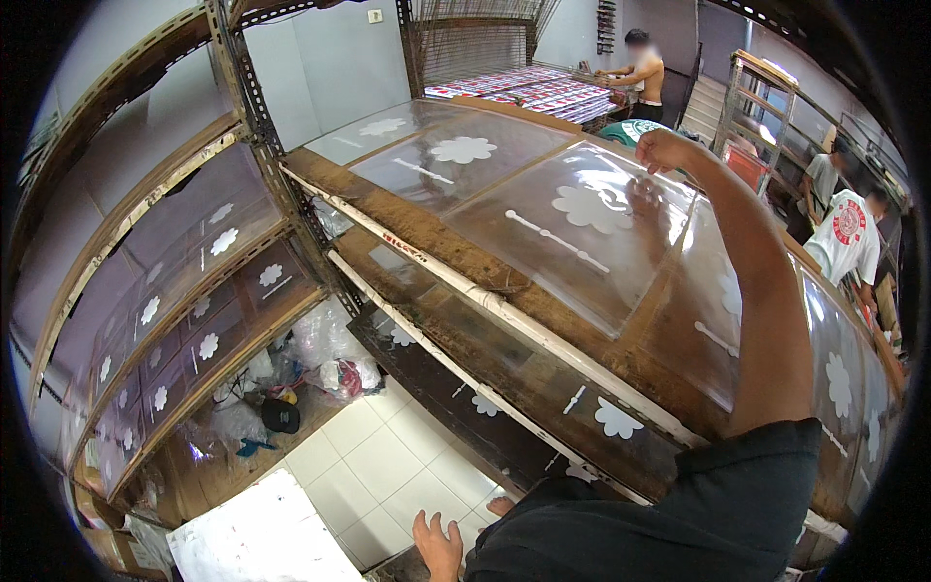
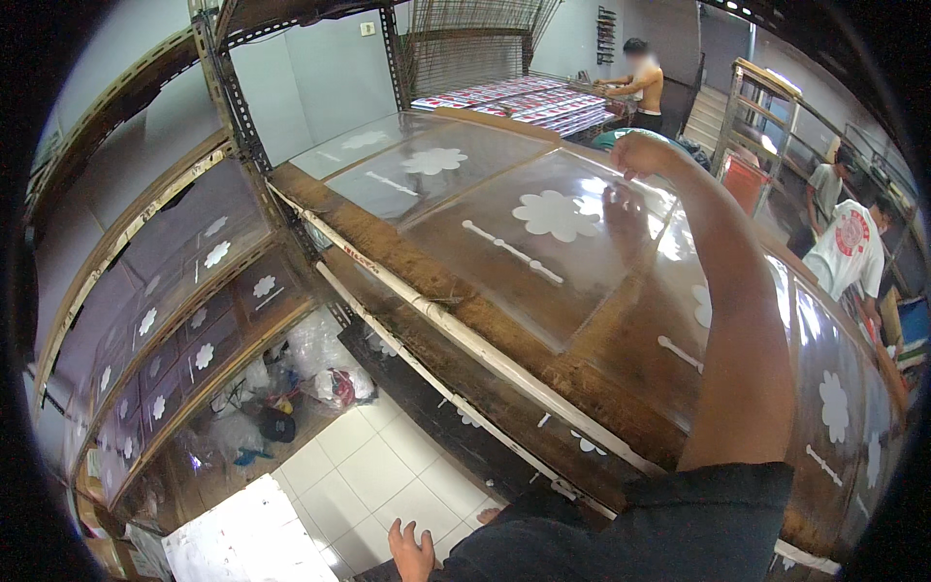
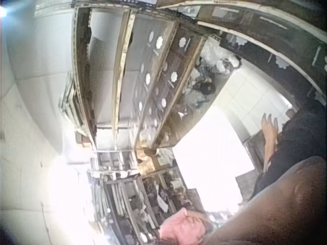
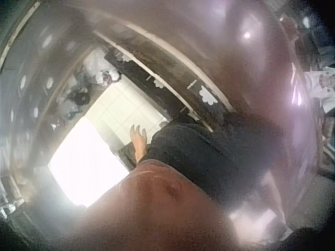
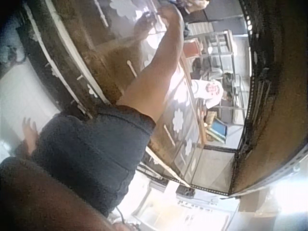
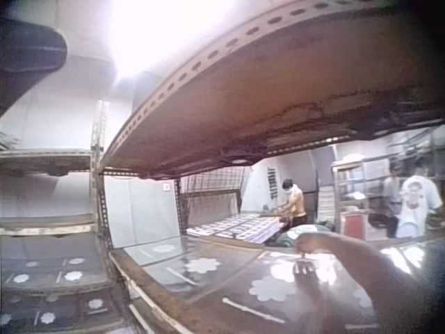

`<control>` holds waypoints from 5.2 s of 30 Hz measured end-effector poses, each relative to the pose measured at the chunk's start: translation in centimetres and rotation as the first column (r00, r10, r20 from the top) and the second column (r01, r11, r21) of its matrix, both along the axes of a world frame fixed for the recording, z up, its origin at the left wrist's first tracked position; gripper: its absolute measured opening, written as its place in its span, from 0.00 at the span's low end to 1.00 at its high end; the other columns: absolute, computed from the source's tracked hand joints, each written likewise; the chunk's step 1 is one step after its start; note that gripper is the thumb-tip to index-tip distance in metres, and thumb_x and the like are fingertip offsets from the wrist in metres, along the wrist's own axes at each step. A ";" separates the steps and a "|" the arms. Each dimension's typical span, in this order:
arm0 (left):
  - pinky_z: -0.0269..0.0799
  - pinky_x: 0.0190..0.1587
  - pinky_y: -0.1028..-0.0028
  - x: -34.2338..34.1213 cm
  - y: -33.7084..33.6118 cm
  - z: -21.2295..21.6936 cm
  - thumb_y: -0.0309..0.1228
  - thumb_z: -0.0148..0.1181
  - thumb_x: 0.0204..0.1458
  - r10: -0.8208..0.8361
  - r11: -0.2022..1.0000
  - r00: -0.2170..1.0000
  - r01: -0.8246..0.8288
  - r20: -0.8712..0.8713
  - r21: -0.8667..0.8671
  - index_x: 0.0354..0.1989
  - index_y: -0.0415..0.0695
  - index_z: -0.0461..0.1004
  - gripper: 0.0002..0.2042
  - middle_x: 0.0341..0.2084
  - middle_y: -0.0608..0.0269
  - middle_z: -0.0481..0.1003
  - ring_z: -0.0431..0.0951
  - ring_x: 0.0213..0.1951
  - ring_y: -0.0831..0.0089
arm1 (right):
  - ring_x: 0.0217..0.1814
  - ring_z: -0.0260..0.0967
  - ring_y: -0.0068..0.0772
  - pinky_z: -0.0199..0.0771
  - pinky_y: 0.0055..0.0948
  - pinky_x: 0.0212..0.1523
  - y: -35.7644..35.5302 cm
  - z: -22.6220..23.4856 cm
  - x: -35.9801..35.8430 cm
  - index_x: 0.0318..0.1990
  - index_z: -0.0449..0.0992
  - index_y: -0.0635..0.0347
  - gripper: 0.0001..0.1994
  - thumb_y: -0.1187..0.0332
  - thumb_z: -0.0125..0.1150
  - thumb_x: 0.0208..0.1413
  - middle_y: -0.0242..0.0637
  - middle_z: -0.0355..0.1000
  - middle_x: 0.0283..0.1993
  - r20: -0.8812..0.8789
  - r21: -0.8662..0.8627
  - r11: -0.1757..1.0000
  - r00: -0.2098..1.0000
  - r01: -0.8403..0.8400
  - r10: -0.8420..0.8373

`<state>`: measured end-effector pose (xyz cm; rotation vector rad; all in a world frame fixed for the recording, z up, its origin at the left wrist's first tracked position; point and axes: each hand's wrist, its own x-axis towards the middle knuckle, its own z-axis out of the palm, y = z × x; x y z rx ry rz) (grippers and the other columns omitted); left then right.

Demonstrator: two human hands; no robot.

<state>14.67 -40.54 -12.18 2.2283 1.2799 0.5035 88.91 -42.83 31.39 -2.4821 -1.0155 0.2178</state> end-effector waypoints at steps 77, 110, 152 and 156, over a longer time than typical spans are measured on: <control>0.40 0.70 0.36 -27.6 -27.9 14.7 0.33 0.69 0.47 0.998 0.049 0.068 -0.725 0.001 0.687 0.68 0.40 0.59 0.38 0.68 0.36 0.55 0.51 0.70 0.37 | 0.46 0.78 0.34 0.79 0.30 0.47 -7.7 -48.5 -65.2 0.53 0.73 0.64 0.11 0.70 0.54 0.67 0.40 0.76 0.50 -0.901 0.165 0.471 0.061 -0.867 0.430; 0.48 0.64 0.30 -16.0 -19.0 10.2 0.32 0.55 0.57 0.565 0.748 0.737 -0.268 -0.370 0.608 0.64 0.50 0.69 0.24 0.69 0.52 0.61 0.58 0.70 0.50 | 0.64 0.67 0.39 0.74 0.39 0.56 -4.9 -31.3 -67.8 0.67 0.63 0.62 0.25 0.63 0.57 0.67 0.40 0.62 0.65 -0.904 0.425 0.865 -0.180 -0.266 0.389; 0.58 0.65 0.51 -7.8 -21.8 -5.1 0.30 0.60 0.54 -0.048 0.996 0.997 0.053 0.067 -0.067 0.56 0.30 0.71 0.22 0.62 0.32 0.62 0.61 0.64 0.38 | 0.54 0.77 0.44 0.81 0.39 0.54 -25.6 -1.5 -22.6 0.56 0.65 0.66 0.15 0.76 0.53 0.63 0.44 0.70 0.53 -0.490 0.662 0.743 0.808 0.099 0.328; 0.59 0.65 0.51 -7.1 -21.5 -5.0 0.30 0.59 0.54 -0.024 0.997 0.998 0.028 0.066 -0.066 0.56 0.30 0.72 0.22 0.62 0.33 0.62 0.61 0.63 0.39 | 0.55 0.76 0.41 0.80 0.38 0.56 -26.2 -3.7 -21.2 0.55 0.66 0.65 0.14 0.76 0.50 0.63 0.43 0.69 0.53 -0.544 0.602 0.780 0.802 0.168 0.247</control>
